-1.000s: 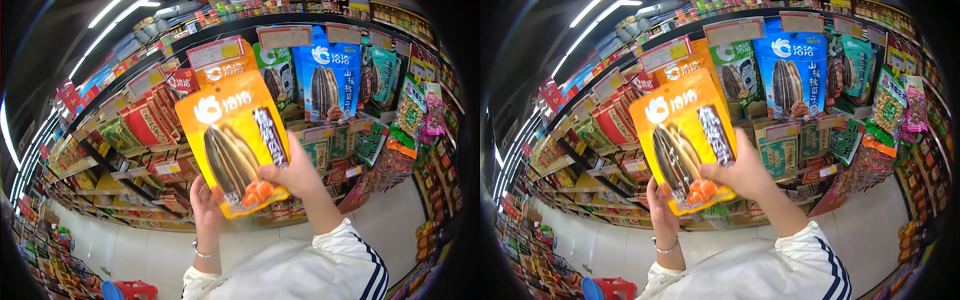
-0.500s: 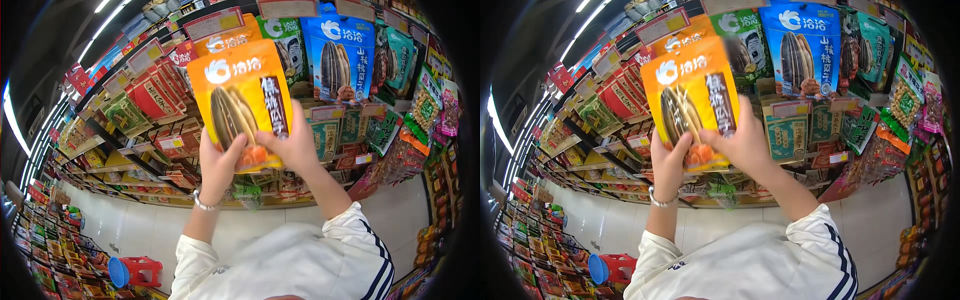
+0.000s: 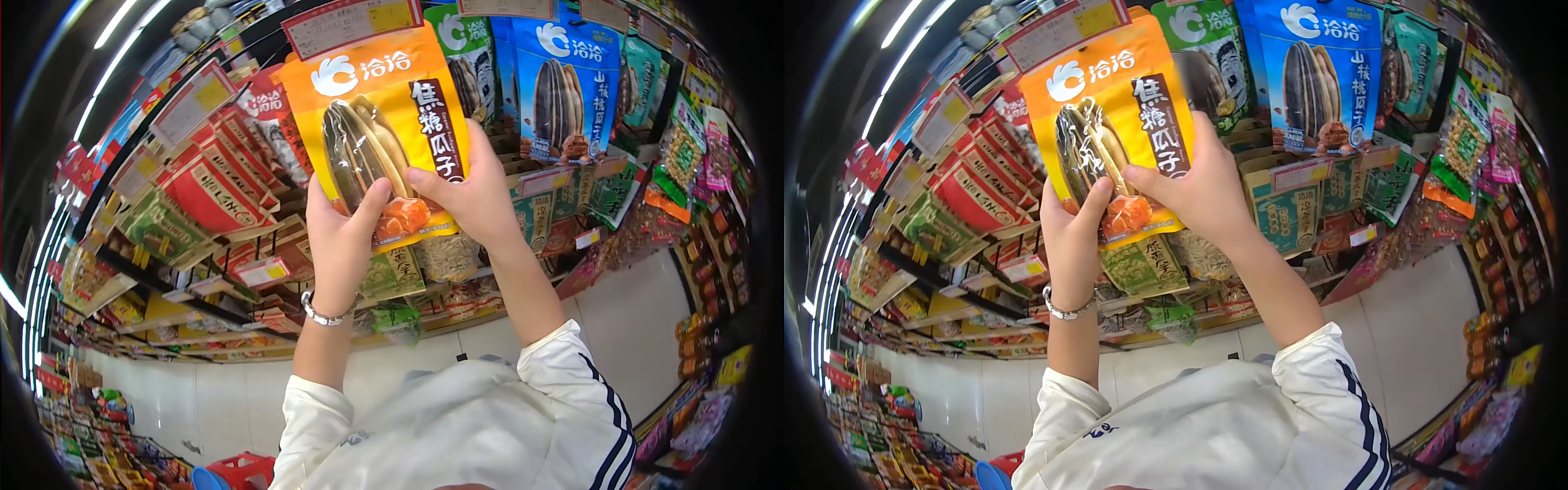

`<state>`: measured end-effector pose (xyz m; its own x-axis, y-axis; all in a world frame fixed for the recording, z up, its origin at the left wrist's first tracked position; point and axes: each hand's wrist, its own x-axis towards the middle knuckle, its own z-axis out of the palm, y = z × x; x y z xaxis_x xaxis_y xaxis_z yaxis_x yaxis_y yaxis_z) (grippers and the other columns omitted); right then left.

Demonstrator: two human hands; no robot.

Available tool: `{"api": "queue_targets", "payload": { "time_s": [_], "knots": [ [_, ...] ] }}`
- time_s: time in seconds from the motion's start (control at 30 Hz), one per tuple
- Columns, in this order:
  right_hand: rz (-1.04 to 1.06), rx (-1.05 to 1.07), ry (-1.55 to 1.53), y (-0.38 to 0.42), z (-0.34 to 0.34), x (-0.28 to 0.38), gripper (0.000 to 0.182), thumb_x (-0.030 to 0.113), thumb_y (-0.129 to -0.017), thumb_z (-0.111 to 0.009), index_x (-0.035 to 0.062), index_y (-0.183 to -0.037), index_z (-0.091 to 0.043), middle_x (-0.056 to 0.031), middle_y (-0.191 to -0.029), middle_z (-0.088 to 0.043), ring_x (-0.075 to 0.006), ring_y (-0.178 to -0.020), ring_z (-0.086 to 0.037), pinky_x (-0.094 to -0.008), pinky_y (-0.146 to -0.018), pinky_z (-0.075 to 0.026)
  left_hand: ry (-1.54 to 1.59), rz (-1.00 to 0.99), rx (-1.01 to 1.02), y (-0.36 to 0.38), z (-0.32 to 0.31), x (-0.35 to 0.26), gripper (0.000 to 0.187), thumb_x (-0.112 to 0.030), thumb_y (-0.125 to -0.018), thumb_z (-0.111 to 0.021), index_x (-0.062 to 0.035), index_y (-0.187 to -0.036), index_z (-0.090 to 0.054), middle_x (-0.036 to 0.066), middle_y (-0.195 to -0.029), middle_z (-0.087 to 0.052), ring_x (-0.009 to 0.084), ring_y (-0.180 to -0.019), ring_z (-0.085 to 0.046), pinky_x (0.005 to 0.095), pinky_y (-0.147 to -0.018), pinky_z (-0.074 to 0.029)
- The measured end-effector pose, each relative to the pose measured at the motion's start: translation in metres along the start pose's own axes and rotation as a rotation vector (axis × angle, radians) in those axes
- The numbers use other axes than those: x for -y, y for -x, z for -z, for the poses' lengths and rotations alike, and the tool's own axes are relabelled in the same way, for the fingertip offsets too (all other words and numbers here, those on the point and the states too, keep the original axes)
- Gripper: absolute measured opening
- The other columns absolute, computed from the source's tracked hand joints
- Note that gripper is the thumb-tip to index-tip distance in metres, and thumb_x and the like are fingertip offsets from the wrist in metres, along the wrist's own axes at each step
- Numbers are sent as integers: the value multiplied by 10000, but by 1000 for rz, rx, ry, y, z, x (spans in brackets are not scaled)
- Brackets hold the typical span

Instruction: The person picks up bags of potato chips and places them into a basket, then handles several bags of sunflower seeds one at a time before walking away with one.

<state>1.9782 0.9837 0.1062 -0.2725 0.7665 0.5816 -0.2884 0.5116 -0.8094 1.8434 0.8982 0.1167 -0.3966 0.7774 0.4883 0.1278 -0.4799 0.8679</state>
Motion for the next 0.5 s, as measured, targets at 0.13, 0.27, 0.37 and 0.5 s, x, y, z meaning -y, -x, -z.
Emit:
{"api": "queue_targets", "payload": {
  "time_s": [0.13, 0.27, 0.37, 0.5],
  "knots": [
    [-14, -93, 225, -12, 8, -15, 556, 289, -736, -752, -8, -1113, -471, -122, -956, -635, -187, -895, -616, -327, -800, -487, 13, 43, 41, -15, 7, 11, 388, -48, -824, -668, 14, -1141, -454, 81, -1007, -605, 121, -856, -607, 259, -752, -499],
    [72, -293, 237, -57, 51, -22, 535, 233, -807, -689, -35, -1200, -446, -163, -1157, -574, -241, -1119, -541, -366, -944, -429, -64, -84, 27, -34, 23, 26, 362, -36, -804, -682, 20, -1112, -500, 80, -1007, -615, 123, -872, -589, 262, -784, -476],
    [123, -310, 468, -93, 82, -47, 558, 155, -791, -689, -47, -1236, -421, -185, -1207, -546, -271, -1156, -519, -369, -961, -422, -107, -125, 26, -40, 27, 29, 363, -49, -808, -682, 21, -1113, -498, 75, -997, -613, 130, -869, -586, 271, -785, -468],
    [119, -233, 807, -111, 90, -53, 689, 134, -723, -739, -45, -1282, -379, -212, -1226, -525, -334, -1155, -501, -365, -961, -416, -140, -253, 11, -53, 33, 47, 387, -81, -815, -683, 28, -1131, -486, 89, -999, -616, 155, -869, -589, 295, -803, -463]
  ]
}}
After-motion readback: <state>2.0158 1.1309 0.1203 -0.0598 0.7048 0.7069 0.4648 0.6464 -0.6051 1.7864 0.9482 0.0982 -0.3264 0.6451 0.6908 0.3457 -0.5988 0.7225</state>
